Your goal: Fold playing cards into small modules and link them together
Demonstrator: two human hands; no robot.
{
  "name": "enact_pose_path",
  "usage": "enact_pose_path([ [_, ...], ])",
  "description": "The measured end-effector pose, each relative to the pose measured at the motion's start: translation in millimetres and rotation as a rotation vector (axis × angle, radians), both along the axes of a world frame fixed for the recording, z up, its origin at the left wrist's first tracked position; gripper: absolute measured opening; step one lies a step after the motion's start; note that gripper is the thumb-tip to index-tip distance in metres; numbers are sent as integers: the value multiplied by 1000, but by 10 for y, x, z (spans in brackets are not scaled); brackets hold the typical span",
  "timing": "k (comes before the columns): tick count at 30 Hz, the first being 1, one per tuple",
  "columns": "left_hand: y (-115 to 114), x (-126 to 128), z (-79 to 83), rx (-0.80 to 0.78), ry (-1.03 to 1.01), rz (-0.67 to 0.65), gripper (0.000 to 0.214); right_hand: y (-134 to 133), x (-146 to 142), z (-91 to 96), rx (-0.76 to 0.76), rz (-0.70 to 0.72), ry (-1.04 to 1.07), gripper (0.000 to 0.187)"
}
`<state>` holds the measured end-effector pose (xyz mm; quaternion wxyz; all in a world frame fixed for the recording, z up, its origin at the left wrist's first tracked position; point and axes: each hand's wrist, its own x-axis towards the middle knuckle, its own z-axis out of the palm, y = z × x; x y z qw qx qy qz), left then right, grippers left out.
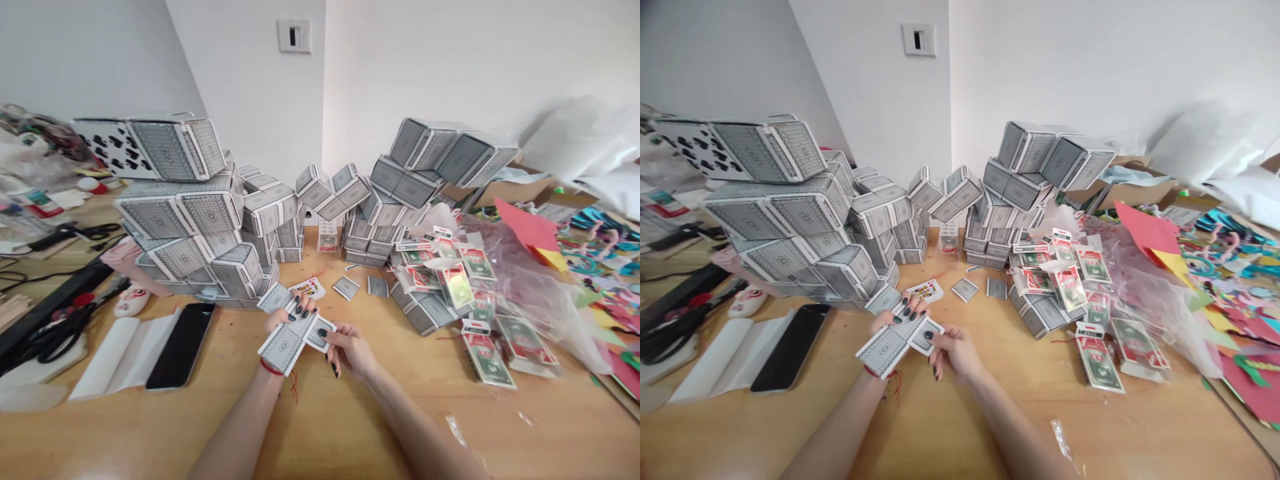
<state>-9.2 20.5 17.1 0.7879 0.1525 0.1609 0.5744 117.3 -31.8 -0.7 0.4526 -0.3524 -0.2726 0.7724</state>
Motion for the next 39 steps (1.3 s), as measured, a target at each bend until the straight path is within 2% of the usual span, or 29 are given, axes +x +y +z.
enact_pose_path([
  [4,20,-104,47,-20,-39,93,23,27,141,14,22,95,-51,17],
  [10,55,-104,58,-121,43,66,4,146,371,4,181,10,-174,16],
  [14,92,-54,-64,-158,107,54,36,207,430,-23,241,-221,-207,21],
  [18,63,-112,-139,-144,172,-49,53,192,399,0,289,-243,-220,23],
  [24,15,-164,-141,-108,286,-175,47,174,406,14,299,-337,-261,23],
  [27,36,-143,-144,-144,297,-146,41,173,441,46,356,-328,-158,27],
  [30,59,-124,-143,-159,309,-119,41,148,459,107,492,-261,-120,40],
  [32,58,-107,-139,-140,313,-139,44,124,436,129,580,-234,-252,48],
  [36,15,-32,-169,-118,414,-115,47,93,306,68,738,-287,-771,56],
  [37,3,-11,-189,-121,467,-85,45,92,271,38,765,-305,-848,52],
  [39,-12,18,-235,-115,569,-51,44,101,223,-19,767,-353,-920,29],
])
